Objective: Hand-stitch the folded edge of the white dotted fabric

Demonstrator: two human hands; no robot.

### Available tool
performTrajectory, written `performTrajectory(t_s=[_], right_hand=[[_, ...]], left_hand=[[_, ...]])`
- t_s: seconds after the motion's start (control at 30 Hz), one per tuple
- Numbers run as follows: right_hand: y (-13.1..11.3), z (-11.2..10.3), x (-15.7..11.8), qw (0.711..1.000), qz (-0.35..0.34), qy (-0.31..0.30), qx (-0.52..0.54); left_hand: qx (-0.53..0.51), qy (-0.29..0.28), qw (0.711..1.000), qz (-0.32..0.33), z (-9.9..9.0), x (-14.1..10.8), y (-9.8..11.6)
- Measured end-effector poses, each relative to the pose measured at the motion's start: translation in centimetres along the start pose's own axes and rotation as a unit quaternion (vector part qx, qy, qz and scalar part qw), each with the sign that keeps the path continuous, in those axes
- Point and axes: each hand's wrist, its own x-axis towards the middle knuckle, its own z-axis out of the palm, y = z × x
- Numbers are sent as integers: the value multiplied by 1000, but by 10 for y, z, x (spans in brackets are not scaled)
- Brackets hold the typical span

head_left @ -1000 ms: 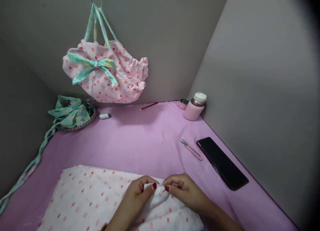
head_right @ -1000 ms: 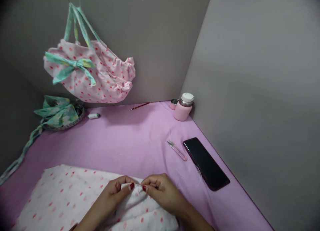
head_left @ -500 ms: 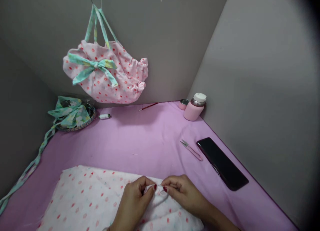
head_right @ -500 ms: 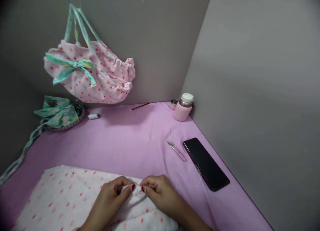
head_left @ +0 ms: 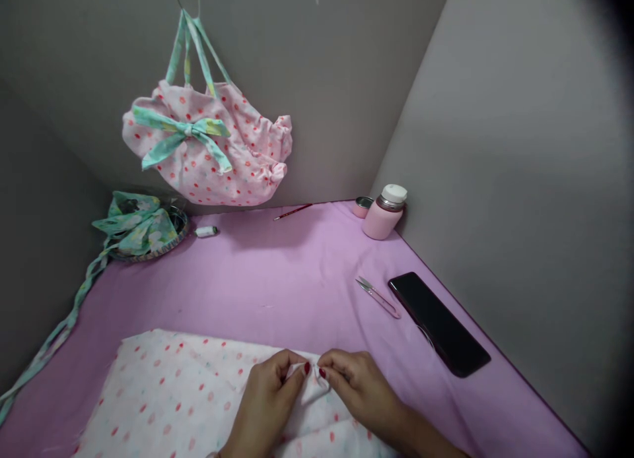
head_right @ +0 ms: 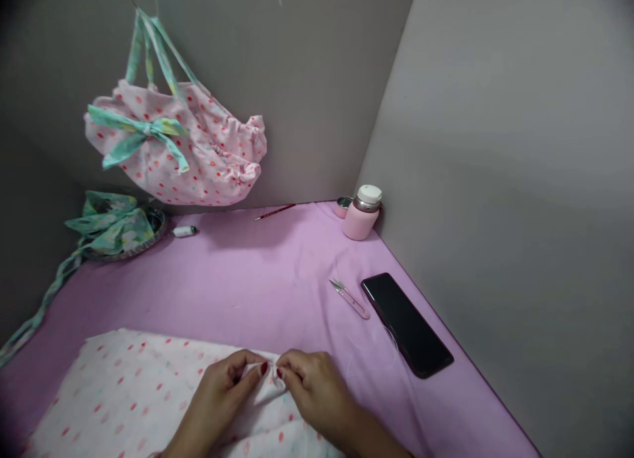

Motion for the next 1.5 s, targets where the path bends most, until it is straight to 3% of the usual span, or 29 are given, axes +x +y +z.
performTrajectory(t_s=[0.17, 0.77, 1.2, 1.5], right_hand=[[3, 1, 1, 995, 42, 7, 89], [3, -10, 4, 956, 77, -52, 278], [6, -12, 6, 947, 80, -64, 303], [4, -9, 5, 941, 94, -55, 322]], left_hand=[[-37, 17, 998, -40, 0, 5, -5], [-219, -68, 972, -58, -6, 7, -8], [-261, -109, 958, -46, -5, 9, -9], [-257, -93, 961, -42, -2, 9, -8]])
